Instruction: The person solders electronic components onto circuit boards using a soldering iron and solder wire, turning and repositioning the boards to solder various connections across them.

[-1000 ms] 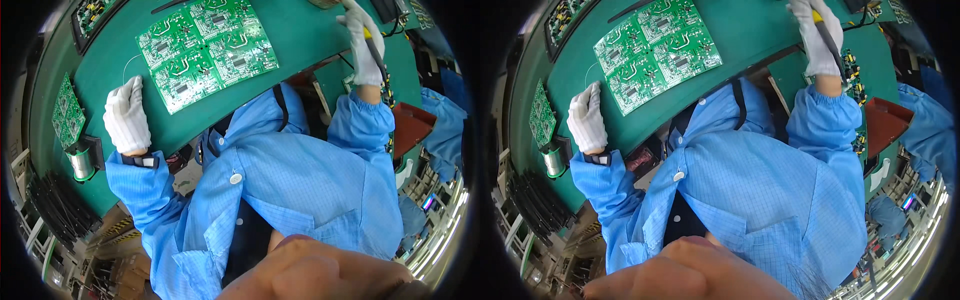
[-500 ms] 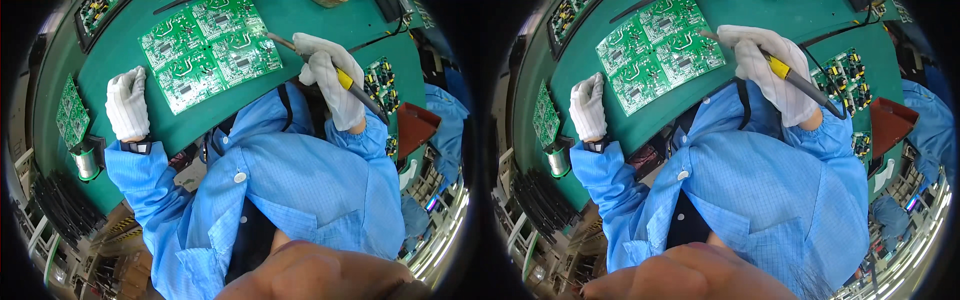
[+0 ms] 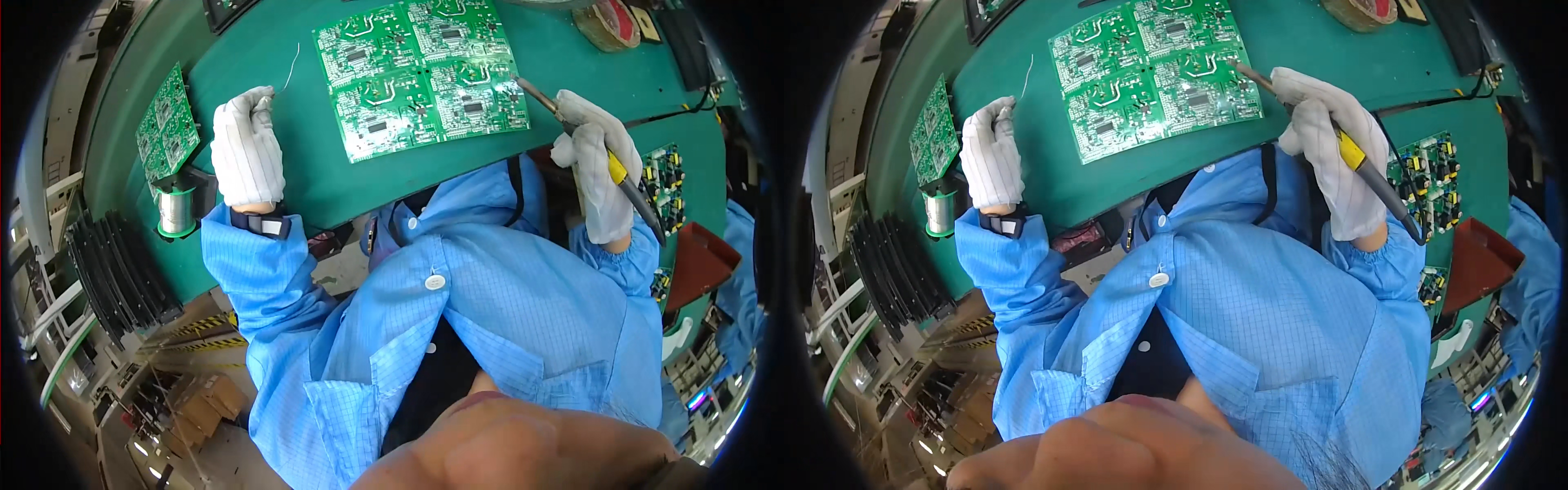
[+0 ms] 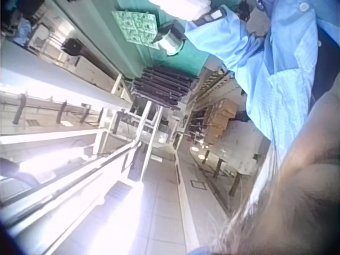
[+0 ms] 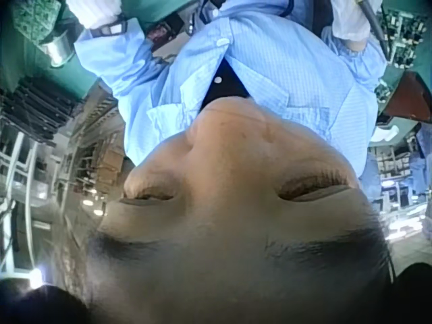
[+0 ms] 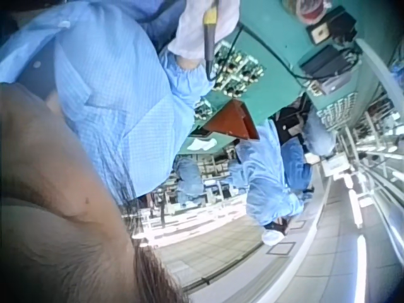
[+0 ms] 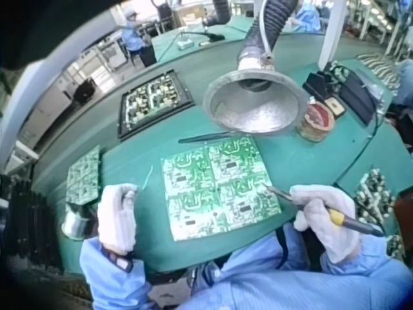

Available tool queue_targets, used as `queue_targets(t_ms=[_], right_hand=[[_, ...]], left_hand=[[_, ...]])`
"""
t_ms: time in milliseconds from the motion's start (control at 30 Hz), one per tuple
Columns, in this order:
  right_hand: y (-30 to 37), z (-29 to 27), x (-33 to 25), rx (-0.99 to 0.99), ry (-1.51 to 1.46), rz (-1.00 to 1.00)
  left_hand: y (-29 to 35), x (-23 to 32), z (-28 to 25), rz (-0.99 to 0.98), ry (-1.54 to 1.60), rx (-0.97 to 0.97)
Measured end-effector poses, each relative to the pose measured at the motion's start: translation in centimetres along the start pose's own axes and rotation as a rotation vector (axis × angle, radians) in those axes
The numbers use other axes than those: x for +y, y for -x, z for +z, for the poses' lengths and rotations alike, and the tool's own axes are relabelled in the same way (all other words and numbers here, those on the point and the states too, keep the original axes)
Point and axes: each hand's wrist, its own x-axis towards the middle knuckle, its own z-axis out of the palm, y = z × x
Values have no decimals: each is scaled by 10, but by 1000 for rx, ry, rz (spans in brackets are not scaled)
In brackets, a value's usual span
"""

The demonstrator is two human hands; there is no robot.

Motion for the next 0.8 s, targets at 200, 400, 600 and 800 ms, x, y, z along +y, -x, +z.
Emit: queue_targets(t_ms=[200,400,600,800], right_hand=[[0,1,-1,21,30,-44],[0,3,3,25,-36,-89],[0,-1,-1,20,-20,-85],[-3,-2,2,8,-29,-117]], left_hand=[[3,46,-43,-313,440,-18],[21,79,-21,118,554,-123],[22,105,-9,25,733,-270],[25,115,-8,-65,764,-459]])
